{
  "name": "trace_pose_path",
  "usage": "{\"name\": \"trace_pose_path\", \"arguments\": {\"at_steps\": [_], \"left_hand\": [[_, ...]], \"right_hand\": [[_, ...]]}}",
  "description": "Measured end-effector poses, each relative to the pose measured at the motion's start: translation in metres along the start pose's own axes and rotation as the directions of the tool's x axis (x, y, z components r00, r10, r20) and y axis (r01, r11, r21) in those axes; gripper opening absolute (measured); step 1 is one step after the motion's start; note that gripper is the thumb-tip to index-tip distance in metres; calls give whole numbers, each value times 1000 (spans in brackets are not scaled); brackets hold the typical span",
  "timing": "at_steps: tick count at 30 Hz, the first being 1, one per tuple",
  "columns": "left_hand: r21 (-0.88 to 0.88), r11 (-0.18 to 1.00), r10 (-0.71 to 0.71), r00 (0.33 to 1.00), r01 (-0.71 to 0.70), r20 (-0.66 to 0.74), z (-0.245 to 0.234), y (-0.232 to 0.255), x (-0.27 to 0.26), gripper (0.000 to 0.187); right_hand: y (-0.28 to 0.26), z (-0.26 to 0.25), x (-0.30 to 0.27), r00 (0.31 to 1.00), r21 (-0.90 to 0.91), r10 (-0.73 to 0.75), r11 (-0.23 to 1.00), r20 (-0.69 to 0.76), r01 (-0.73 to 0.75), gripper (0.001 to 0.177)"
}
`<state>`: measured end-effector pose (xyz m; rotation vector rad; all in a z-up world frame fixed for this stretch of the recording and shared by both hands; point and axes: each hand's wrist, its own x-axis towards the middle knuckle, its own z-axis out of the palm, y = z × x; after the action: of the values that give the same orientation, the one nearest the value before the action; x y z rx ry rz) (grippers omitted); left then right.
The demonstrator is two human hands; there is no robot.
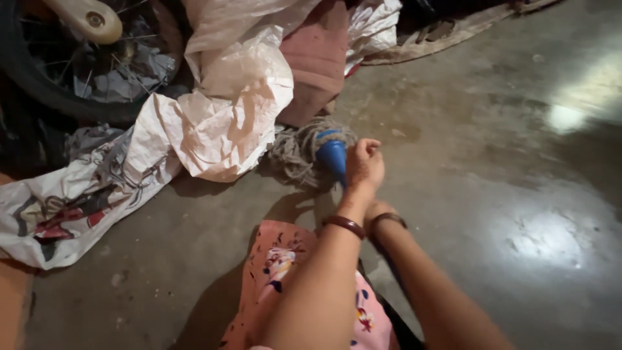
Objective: The person mops a wet concrete floor, moving the mop head in circular and side-to-side motions around various stored items. They occasionally use their hand to reposition the mop head as they clean the surface.
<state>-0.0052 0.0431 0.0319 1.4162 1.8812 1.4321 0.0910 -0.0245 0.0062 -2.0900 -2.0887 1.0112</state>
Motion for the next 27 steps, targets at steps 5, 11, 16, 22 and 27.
{"name": "trace_pose_path", "arguments": {"at_steps": [5, 11, 16, 22, 27], "left_hand": [[115, 992, 43, 996, -52, 80, -19, -13, -12, 19], [112, 991, 59, 994, -69, 90, -18, -34, -5, 17], [90, 995, 33, 994, -42, 106, -6, -15, -9, 17], [17, 999, 31, 989, -33, 141, 17, -11, -11, 17], [-24, 997, 71, 981, -68, 180, 16, -2, -23, 17]], "right_hand": [[70, -44, 0, 990, -24, 143, 990, 11, -142, 69], [267, -104, -39, 874, 309, 479, 846, -81, -435, 68], [335, -137, -81, 768, 200, 633, 769, -99, -608, 64], [260, -120, -92, 801, 62, 593, 806, -84, -589, 60], [190, -51, -67, 921, -7, 367, 929, -131, -371, 62]]}}
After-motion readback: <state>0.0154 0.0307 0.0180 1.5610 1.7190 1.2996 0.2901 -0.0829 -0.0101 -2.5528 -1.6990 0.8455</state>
